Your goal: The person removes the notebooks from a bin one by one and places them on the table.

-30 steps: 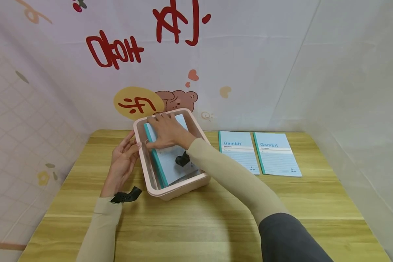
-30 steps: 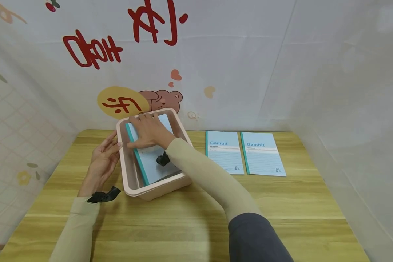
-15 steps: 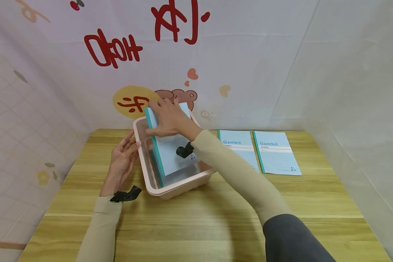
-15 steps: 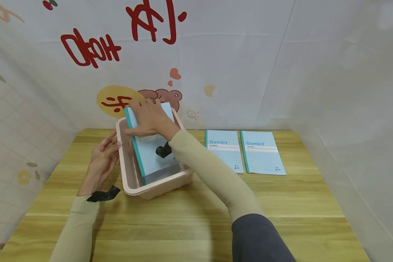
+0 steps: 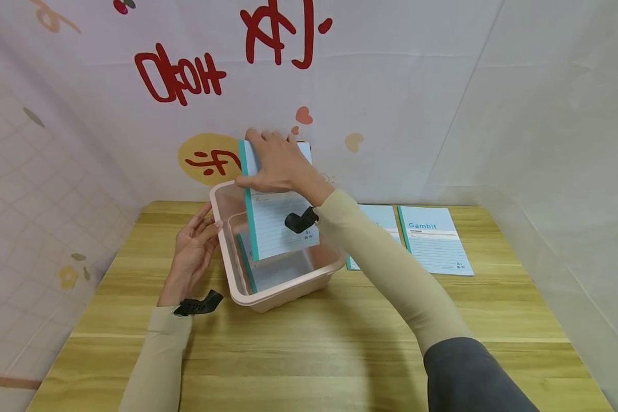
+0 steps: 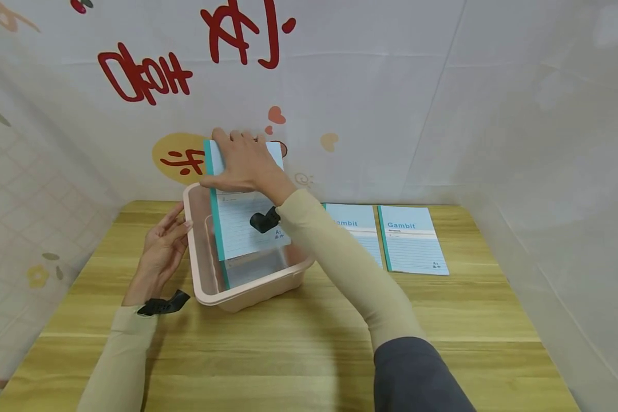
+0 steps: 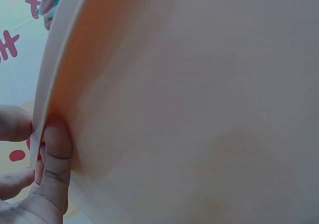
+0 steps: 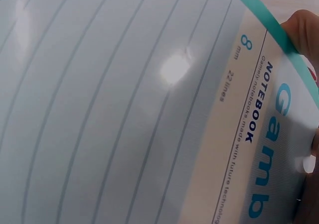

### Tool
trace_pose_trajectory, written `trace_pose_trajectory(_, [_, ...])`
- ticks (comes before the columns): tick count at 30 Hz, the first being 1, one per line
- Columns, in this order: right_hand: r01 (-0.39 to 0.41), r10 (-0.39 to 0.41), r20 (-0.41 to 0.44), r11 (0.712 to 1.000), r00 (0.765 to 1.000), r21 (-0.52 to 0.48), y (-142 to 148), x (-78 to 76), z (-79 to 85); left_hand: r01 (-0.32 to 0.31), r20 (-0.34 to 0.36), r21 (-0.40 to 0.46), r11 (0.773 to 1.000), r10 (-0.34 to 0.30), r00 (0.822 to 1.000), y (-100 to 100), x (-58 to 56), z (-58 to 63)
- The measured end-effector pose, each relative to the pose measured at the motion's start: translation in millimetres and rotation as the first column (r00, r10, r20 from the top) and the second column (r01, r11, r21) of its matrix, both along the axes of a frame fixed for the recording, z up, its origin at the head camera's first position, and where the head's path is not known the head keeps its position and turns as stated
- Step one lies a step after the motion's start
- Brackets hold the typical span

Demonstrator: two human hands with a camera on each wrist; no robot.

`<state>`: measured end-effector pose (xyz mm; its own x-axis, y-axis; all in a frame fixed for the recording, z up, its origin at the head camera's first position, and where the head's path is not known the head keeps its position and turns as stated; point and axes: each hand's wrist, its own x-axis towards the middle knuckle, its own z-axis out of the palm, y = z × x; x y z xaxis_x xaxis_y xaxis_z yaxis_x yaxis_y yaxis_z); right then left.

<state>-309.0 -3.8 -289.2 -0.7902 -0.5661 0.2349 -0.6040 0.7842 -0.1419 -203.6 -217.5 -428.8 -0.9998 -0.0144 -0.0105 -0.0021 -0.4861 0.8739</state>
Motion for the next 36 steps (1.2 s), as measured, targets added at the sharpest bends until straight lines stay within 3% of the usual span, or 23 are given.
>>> trace_pose_trajectory(10, [0.045,-0.045,0.008,0.999,0.999,-0.013,20.6,-0.9,29.6,-0.014,0.003,-0.006,1.0,0.014,1.0,1.2,-0.4,-0.6])
trace_pose_trajectory(19, [0.073,-0.073,0.046,0.997,0.996,0.003,49.7,-1.3,45.1,-0.016,-0.002,-0.016,1.0,0.016,1.0,0.8,0.0,0.0])
trace_pose_trajectory(24, [0.101,-0.101,0.057,0.995,0.993,0.003,73.7,-2.2,45.3,-0.01,0.006,-0.01,1.0,0.01,1.0,1.4,0.7,0.3])
trace_pose_trajectory(36, [0.168,-0.165,0.096,0.986,0.982,-0.021,135.6,-0.7,27.9,-0.009,0.025,0.008,1.0,0.009,1.0,2.0,1.6,3.2])
